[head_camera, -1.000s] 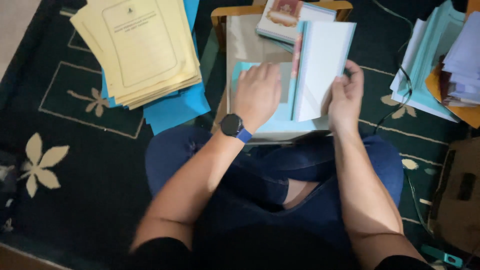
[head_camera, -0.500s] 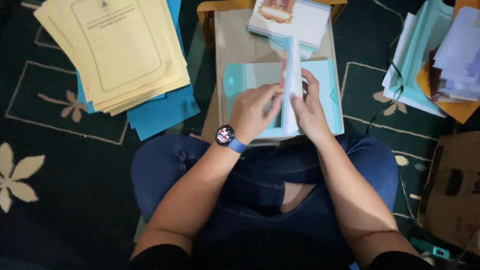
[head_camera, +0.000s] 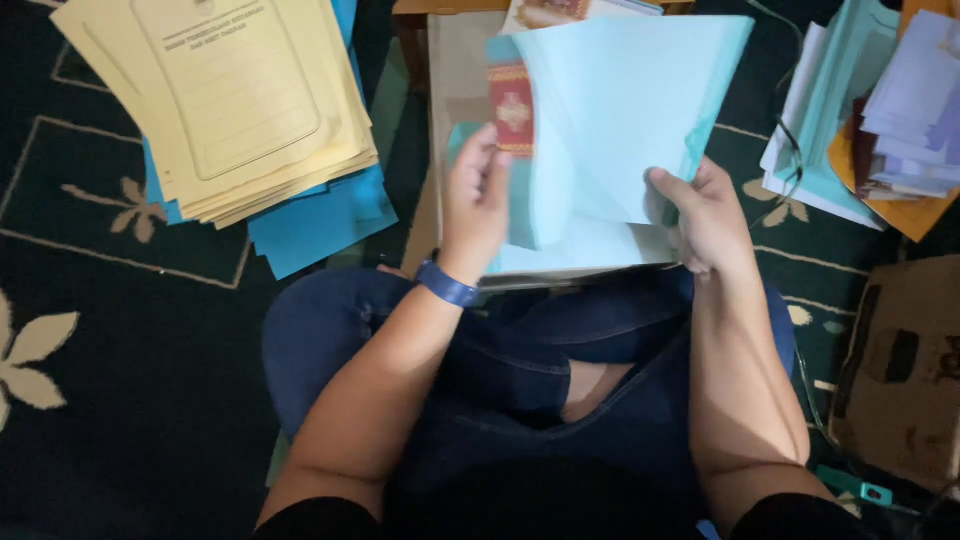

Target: The person sits on the floor and repeatedly inserts a small booklet into a light blue folder, then smooths the cover. They continue this process with multiple identical items, stacking the completed units on a small stool in front of them.

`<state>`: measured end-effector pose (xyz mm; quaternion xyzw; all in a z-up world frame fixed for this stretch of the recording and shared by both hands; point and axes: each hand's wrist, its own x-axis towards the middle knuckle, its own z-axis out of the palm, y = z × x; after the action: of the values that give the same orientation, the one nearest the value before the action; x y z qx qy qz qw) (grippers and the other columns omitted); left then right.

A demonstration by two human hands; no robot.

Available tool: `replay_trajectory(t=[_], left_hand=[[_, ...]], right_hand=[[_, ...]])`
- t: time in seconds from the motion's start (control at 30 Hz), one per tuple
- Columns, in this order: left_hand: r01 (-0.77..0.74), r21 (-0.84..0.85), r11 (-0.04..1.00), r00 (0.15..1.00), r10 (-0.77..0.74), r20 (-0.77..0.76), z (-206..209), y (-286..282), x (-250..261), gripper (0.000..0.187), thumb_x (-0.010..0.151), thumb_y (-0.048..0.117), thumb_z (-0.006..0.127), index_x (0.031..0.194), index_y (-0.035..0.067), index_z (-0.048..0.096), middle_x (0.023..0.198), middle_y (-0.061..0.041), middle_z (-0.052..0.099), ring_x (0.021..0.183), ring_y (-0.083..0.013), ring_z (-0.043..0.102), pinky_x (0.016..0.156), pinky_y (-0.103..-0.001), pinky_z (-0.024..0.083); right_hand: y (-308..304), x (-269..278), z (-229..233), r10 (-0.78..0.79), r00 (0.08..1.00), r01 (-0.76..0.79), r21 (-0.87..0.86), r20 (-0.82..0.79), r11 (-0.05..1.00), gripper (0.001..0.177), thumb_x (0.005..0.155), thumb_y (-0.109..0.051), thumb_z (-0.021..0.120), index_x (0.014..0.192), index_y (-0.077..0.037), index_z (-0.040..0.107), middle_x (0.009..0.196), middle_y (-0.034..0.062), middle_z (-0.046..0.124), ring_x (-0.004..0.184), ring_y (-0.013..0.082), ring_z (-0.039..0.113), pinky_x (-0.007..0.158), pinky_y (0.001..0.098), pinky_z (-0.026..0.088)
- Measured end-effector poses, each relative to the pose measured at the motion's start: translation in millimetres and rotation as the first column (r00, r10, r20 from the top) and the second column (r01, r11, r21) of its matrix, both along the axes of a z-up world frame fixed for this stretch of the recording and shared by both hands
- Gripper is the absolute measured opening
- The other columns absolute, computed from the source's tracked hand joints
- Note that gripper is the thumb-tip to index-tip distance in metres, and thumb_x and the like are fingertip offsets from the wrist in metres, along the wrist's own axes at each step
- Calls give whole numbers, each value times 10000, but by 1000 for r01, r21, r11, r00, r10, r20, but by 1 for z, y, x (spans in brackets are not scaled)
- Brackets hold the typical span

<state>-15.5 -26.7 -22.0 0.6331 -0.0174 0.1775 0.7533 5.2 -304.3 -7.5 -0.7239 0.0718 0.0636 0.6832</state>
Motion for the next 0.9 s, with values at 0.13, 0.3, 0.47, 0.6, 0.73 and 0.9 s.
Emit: replay_trajectory(t=[0.13,0.3,0.47,0.6,0.73,0.9], left_hand=[[-11,-66,998,973,-4,-231,35,14,-6,430,1108,20,406,1537,10,378,1409,-271,556,1341,-364,533,1182,-539,363],[40,-85,996,905,-72,-419,36,19,3,864,1043,671,366,1619,61,158,1678,-247,78,1564,-456,101,1268,-576,81],[183,97,978,892,-123,-436,42,30,-1,680,947,397,681,1465,62,394,1447,-188,464,1298,-341,457,1090,-463,347],[157,420,894,967,-53,-248,42,51,1,231,930,99,608,1082,-62,674,855,-107,733,663,-155,606,613,-295,522],[169,505,847,968,-47,-245,47,58,1,164,885,45,667,999,-72,684,810,-117,725,643,-162,626,596,-283,535],[335,605,723,874,1,-485,40,66,7,154,953,224,674,859,103,670,617,-33,613,560,-304,628,515,-252,522]], right_hand=[[16,-11,39,-22,1000,22,8,5,1000,250,1006,-24,598,1253,13,614,1075,85,688,821,81,596,719,153,462],[25,-17,57,14,988,-48,219,151,974,190,963,42,679,1138,-18,634,906,60,711,911,200,768,813,240,584],[-10,-20,63,40,992,-59,158,121,986,250,972,59,625,1211,-10,596,997,51,697,842,110,695,766,155,526],[-27,-18,69,136,988,-110,-277,78,955,328,992,57,618,1315,47,561,1007,95,650,751,108,603,664,186,490],[-22,-11,55,160,987,-140,-526,-7,839,265,963,-26,679,1187,89,600,923,164,671,720,198,609,629,284,492],[-7,-3,50,108,963,-251,-668,-249,700,530,956,-177,720,1387,103,595,1245,312,673,1148,526,627,861,608,536]])
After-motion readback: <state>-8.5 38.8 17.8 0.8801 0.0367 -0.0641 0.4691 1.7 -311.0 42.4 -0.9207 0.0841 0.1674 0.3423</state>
